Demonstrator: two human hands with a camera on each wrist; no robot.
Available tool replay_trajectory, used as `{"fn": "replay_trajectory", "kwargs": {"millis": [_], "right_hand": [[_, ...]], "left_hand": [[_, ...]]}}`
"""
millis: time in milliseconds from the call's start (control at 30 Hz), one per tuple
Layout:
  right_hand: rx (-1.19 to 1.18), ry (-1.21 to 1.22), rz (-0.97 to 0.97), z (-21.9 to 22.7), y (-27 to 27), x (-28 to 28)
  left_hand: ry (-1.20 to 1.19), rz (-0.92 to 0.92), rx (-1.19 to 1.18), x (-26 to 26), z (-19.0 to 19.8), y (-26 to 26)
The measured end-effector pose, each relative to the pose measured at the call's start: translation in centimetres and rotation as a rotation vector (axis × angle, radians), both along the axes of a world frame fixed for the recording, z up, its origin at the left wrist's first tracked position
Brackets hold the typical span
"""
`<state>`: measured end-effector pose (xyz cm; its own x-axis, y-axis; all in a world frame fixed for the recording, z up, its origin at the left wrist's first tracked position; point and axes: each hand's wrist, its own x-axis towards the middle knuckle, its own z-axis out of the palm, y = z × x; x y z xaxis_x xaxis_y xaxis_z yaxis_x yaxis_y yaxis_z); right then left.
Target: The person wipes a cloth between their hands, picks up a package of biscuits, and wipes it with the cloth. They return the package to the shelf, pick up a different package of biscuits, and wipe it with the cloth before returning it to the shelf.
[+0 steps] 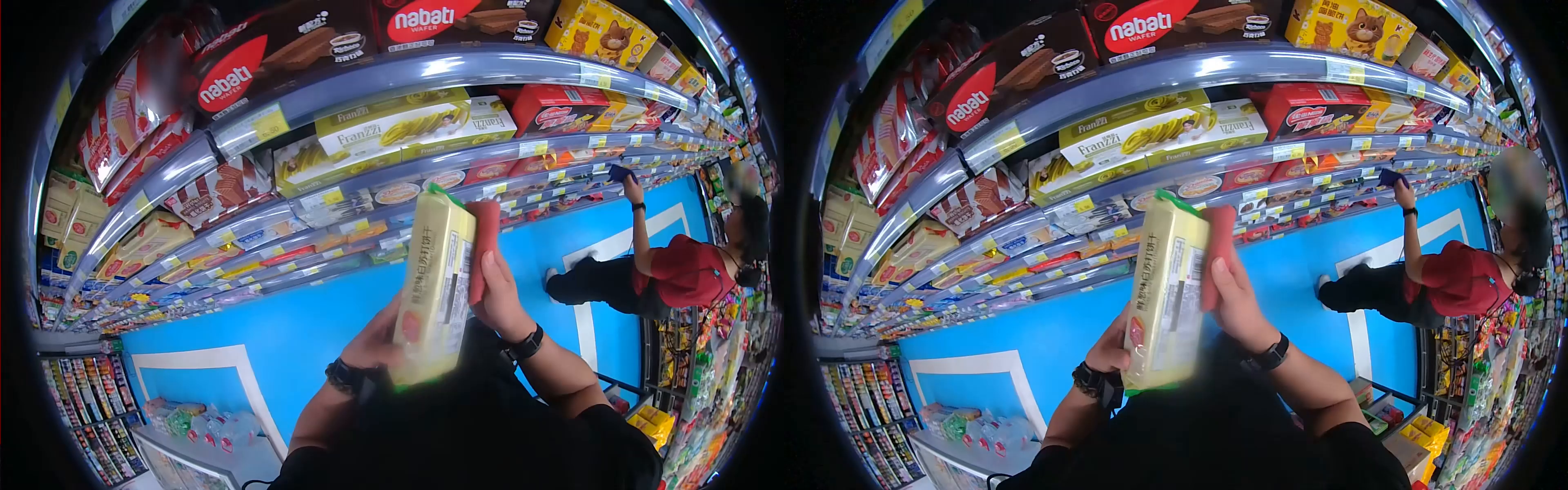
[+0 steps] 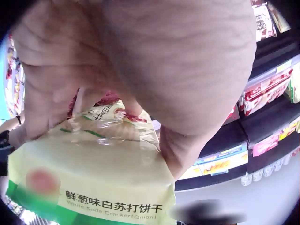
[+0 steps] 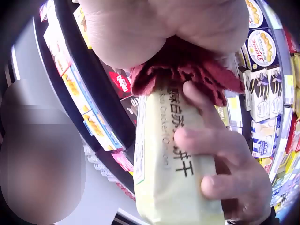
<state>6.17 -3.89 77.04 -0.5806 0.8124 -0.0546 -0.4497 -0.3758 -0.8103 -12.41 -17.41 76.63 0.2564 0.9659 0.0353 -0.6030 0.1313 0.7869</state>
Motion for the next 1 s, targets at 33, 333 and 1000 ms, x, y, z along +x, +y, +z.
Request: {"fn": "replay_trajectory", "kwargs": {"millis": [33,333,1000], "right_hand": [[-0.049,0.044,0.037,-0.2,0.2,-0.3],[0.232,-0.136,0.107,1.3,-0.7,-2.3],[-0.304,0.239,0.225,1.2,3.9,9.5]], "left_hand": [[-0.054,0.001,-0.017,-0.4,0.1,-0.2],[0.138,0.214,-0.06,-1.8,0.2,-0.3],[0.349,0.522,0.198,9.8,1.8,8.7]]}}
